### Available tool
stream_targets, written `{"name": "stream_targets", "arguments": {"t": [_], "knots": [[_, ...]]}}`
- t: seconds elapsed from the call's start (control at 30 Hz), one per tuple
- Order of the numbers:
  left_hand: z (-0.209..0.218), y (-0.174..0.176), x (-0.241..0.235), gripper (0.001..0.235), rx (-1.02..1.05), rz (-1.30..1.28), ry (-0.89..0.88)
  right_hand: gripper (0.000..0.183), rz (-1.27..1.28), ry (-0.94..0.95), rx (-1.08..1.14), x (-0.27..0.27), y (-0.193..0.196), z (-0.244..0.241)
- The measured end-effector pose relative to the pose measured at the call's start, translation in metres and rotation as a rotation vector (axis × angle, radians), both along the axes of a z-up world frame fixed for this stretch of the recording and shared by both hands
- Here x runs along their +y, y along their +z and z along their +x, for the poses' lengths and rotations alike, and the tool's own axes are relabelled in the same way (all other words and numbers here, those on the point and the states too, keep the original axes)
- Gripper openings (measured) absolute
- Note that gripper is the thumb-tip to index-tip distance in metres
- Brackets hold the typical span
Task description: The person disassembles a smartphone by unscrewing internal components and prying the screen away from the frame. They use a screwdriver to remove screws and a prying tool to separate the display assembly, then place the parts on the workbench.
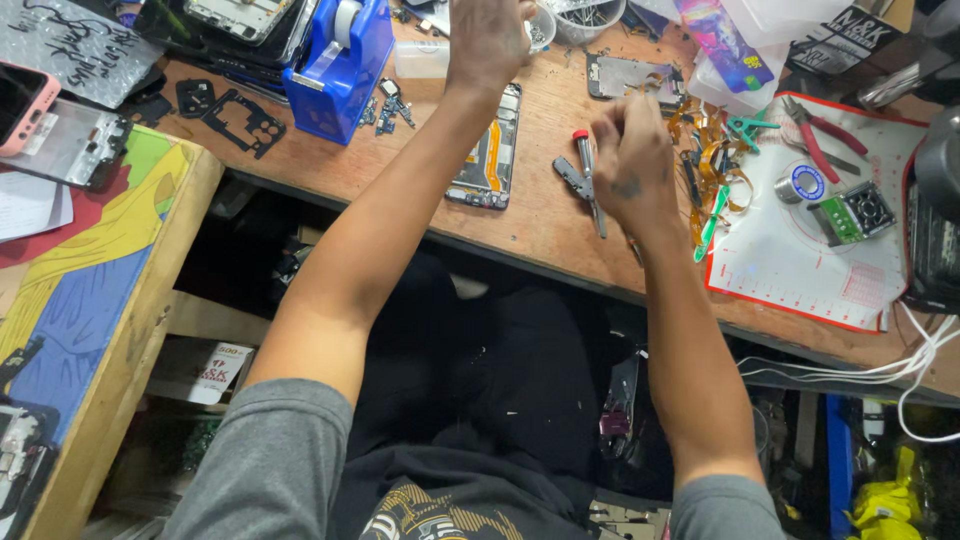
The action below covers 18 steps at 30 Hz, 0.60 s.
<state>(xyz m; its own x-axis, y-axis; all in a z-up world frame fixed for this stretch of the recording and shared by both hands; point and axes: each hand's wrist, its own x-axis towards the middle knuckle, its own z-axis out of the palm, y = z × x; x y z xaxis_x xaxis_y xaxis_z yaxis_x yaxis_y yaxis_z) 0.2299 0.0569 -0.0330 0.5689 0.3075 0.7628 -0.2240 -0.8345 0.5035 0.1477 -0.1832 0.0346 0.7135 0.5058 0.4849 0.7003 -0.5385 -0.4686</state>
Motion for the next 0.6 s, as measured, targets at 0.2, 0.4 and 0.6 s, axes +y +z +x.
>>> {"name": "stream_targets", "arguments": {"t": [0.2, 0.4, 0.6], "knots": [[-0.025, 0.016, 0.011, 0.009, -0.235, 0.002, -0.075, 0.012, 0.115, 0.052, -0.044, 0.048, -0.006, 0.076], [-0.109, 0.043, 0.009, 0.009, -0.097, -0.193, -0.132, 0.009, 0.157, 0.135, -0.085, 0.085, -0.028, 0.124], [-0.178, 0.040, -0.011, 0.005, -0.039, -0.434, -0.163, 0.011, 0.120, 0.190, -0.061, 0.085, -0.024, 0.126]]}}
